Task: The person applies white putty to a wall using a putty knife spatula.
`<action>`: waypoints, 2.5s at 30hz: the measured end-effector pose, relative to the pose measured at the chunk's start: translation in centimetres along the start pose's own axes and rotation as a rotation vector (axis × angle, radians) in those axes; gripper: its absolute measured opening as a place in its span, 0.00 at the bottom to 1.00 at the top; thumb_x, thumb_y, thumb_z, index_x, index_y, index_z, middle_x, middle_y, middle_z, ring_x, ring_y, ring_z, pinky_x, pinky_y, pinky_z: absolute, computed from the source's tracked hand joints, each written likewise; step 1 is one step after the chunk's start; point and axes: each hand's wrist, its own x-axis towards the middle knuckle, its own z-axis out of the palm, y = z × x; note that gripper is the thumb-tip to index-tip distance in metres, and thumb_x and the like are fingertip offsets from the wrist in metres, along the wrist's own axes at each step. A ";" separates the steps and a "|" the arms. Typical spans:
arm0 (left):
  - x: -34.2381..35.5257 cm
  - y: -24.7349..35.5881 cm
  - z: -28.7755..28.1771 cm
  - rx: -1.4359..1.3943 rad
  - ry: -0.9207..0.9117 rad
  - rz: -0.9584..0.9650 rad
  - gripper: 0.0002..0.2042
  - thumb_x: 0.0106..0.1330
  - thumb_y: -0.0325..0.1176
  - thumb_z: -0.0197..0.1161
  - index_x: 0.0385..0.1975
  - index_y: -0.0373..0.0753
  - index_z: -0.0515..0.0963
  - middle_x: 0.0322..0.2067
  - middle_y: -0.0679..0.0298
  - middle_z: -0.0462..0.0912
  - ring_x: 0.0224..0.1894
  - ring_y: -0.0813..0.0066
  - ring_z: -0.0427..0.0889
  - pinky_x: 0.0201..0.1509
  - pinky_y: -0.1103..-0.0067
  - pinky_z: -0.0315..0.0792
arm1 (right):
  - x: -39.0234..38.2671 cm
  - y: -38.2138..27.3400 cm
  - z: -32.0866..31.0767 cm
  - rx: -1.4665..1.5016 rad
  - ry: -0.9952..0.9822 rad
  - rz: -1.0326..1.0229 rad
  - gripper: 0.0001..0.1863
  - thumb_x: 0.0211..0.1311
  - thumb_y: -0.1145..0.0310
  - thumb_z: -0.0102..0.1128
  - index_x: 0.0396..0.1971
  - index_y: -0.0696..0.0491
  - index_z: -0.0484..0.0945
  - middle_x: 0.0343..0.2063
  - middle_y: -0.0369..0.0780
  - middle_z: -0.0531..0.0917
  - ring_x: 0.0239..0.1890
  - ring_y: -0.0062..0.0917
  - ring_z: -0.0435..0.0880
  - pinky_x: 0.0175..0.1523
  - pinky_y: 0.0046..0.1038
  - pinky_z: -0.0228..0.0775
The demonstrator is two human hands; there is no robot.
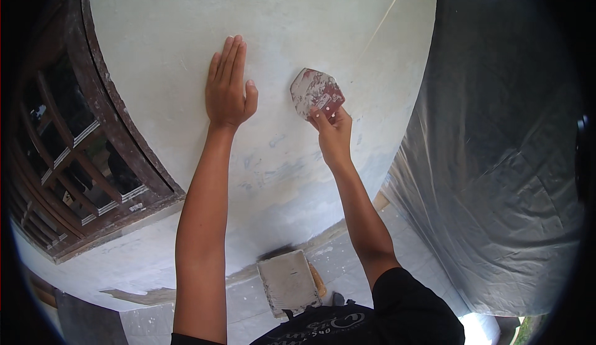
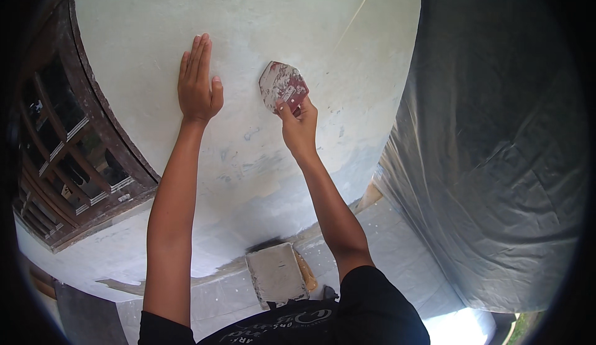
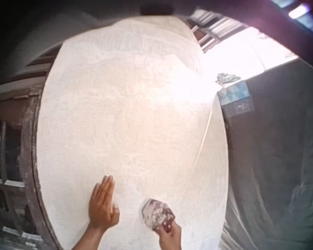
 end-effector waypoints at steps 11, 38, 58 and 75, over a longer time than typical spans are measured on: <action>-0.2 0.1 0.0 0.001 -0.007 -0.005 0.34 0.57 0.32 0.44 0.68 0.31 0.64 0.69 0.55 0.67 0.73 0.62 0.62 0.76 0.62 0.53 | 2.0 1.2 -0.9 -0.460 0.120 -0.484 0.18 0.63 0.83 0.59 0.53 0.57 0.80 0.37 0.37 0.78 0.39 0.23 0.77 0.45 0.29 0.73; -0.1 -0.2 0.1 0.001 -0.008 0.007 0.33 0.57 0.34 0.45 0.67 0.31 0.64 0.69 0.55 0.66 0.74 0.63 0.61 0.77 0.63 0.52 | 0.8 0.9 -2.1 -0.167 -0.019 -0.078 0.14 0.72 0.74 0.54 0.54 0.62 0.76 0.50 0.39 0.82 0.46 0.19 0.79 0.53 0.25 0.74; -0.1 -0.1 -0.1 0.011 -0.003 0.001 0.33 0.57 0.33 0.45 0.67 0.32 0.65 0.69 0.56 0.67 0.73 0.64 0.62 0.76 0.63 0.53 | 1.1 -0.2 -4.2 -0.405 0.010 -0.130 0.15 0.58 0.88 0.56 0.43 0.64 0.85 0.42 0.39 0.78 0.42 0.21 0.80 0.46 0.21 0.77; -0.2 -0.2 0.1 0.013 -0.002 0.003 0.33 0.57 0.33 0.45 0.67 0.32 0.64 0.69 0.56 0.67 0.73 0.63 0.62 0.76 0.63 0.54 | -0.8 1.1 -4.8 -0.059 0.263 0.163 0.20 0.57 0.82 0.66 0.51 0.68 0.77 0.47 0.45 0.81 0.46 0.27 0.83 0.51 0.25 0.78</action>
